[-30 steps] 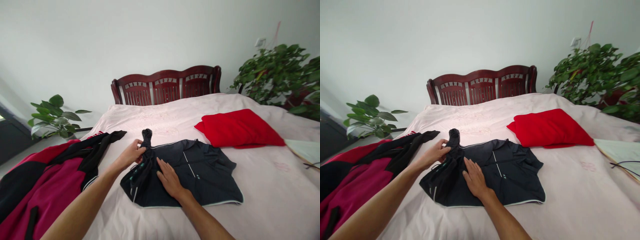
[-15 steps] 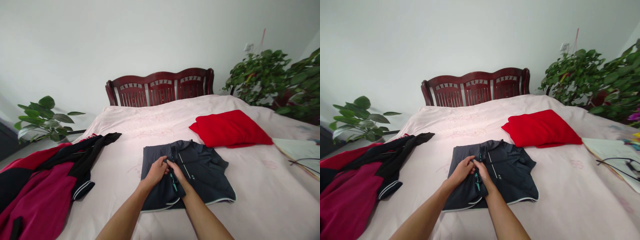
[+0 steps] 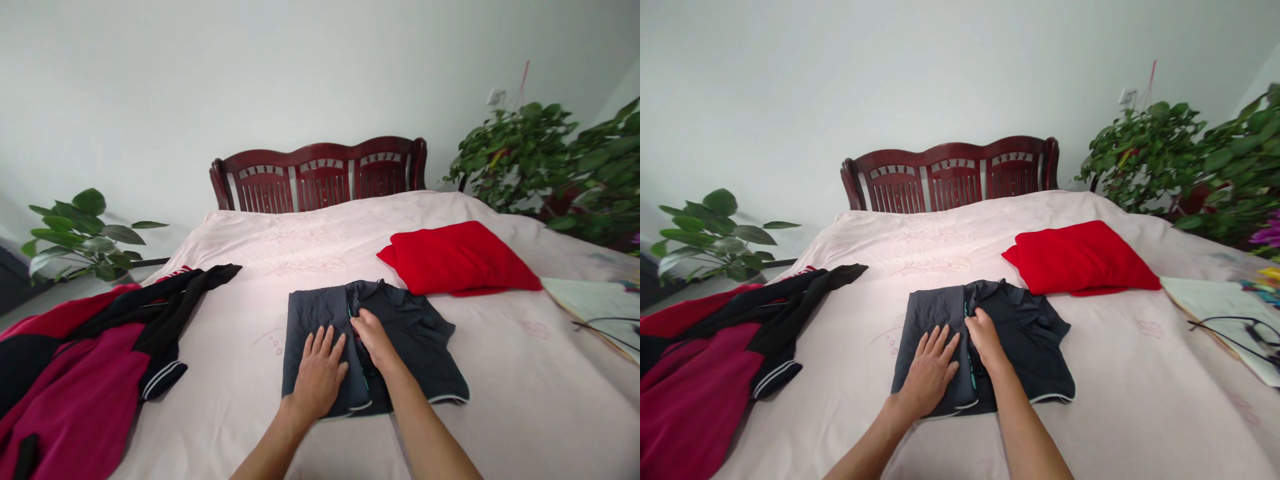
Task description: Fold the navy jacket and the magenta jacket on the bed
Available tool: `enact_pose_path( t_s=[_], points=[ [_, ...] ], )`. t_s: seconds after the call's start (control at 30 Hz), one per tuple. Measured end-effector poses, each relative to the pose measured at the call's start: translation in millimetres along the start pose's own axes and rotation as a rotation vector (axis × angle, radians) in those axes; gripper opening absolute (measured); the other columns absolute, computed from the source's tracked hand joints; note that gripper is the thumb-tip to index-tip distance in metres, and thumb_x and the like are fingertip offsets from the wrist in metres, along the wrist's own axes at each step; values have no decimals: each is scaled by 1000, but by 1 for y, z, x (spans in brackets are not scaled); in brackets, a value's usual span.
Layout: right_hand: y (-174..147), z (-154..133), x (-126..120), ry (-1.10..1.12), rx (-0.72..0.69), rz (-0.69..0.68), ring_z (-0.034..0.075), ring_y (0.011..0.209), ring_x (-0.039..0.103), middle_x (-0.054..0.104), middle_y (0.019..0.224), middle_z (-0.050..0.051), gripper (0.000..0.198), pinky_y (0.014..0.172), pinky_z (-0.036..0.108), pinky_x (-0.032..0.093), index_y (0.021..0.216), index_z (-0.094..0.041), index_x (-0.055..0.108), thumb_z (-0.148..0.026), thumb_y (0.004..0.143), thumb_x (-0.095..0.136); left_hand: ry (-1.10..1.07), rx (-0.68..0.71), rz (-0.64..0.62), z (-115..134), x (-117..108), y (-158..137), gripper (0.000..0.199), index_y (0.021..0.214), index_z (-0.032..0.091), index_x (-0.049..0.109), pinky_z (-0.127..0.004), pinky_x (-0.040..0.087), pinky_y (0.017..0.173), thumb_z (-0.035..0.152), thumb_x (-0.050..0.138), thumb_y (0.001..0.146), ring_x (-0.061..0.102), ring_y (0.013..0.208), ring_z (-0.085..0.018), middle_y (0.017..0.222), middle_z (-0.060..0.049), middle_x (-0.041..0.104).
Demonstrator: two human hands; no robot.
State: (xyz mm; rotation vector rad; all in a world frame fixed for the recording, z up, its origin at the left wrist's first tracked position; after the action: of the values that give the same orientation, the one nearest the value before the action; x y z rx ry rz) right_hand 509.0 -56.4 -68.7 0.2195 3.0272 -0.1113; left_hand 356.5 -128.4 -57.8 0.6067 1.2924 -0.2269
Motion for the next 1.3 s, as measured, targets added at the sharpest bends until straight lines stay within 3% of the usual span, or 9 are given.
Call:
enact_pose_path(
  t_s=[0.17, 0.27, 0.4, 0.53, 0.67, 0.8, 0.9, 1.07, 1.3],
  points=[
    [-12, -47, -8, -556, -346, 235, 29, 135, 45, 50, 144, 18, 59, 112, 45, 34, 144, -11, 45, -32, 88, 41, 14, -41, 22, 5, 6, 7, 51, 148, 26, 42, -57, 30, 116, 36, 42, 97, 34, 145, -31, 155, -10, 41],
    [-18, -55, 17, -739, -559, 58, 24, 147, 26, 36, 156, 13, 60, 120, 42, 23, 149, -9, 39, -35, 95, 32, 9, -60, 6, 9, 6, 7, 50, 146, 23, 45, -57, 28, 117, 34, 42, 98, 32, 145, -31, 154, -11, 43],
    [-9, -19, 36, -945, -450, -196, 25, 149, 20, 30, 159, 13, 63, 120, 46, 20, 152, -9, 34, -38, 96, 34, -82, -26, -83, 9, 2, -7, 52, 145, 17, 46, -54, 28, 119, 31, 47, 95, 34, 145, -30, 154, -12, 43],
    [-3, 2, 31, -1043, -407, -220, 26, 150, 15, 21, 162, 15, 67, 121, 44, 19, 153, -8, 30, -37, 93, 40, -275, -19, -74, -18, -13, -20, 43, 132, 23, 60, -51, 33, 117, 22, 52, 89, 44, 139, -27, 144, -8, 56],
    [-6, 0, 30, -1064, -403, -218, 26, 150, 14, 20, 162, 16, 69, 121, 44, 17, 153, -6, 28, -38, 93, 41, -612, -451, 157, -81, -29, -8, 53, 137, 18, 54, -50, 28, 118, 19, 60, 84, 37, 143, -30, 150, -14, 47],
    [-7, -2, 32, -1053, -396, -209, 27, 150, 14, 20, 162, 15, 69, 121, 45, 18, 154, -8, 29, -36, 93, 42, -1049, -857, 91, -114, -15, 6, 67, 139, 10, 46, -45, 46, 104, 29, 70, 80, 56, 127, -33, 138, -23, 57],
    [-6, -2, 35, -1057, -390, -208, 27, 150, 14, 20, 162, 15, 68, 121, 46, 18, 154, -9, 29, -36, 93, 42, -1172, -817, 8, -108, -10, 10, 51, 121, 11, 59, -40, 57, 88, 34, 73, 78, 70, 102, -29, 111, -18, 72],
    [-9, -11, 47, -1066, -379, -227, 31, 149, 18, 24, 160, 17, 67, 120, 47, 18, 152, -6, 33, -37, 94, 44, -1557, -857, -46, -98, -8, -5, 32, 104, 12, 62, -37, 61, 66, 25, 71, 76, 73, 68, -24, 80, -10, 76],
    [-55, -52, 104, -897, -562, -315, 31, 149, 17, 25, 160, 16, 65, 121, 49, 18, 152, -9, 34, -43, 97, 43, -1447, -918, 36, -167, -64, -36, 34, 100, 14, 62, -32, 59, 55, 23, 77, 70, 70, 55, -21, 70, -6, 75]
  ],
)
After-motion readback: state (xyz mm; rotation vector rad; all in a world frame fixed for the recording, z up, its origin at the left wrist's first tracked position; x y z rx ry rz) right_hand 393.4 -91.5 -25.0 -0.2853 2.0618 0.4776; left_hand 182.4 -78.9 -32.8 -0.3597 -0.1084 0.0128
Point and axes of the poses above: each hand's wrist, its own y-axis towards the middle knuckle, its own x-axis out of the palm, z = x × y, the point moved 4 cm from there along y, towards the middle knuckle
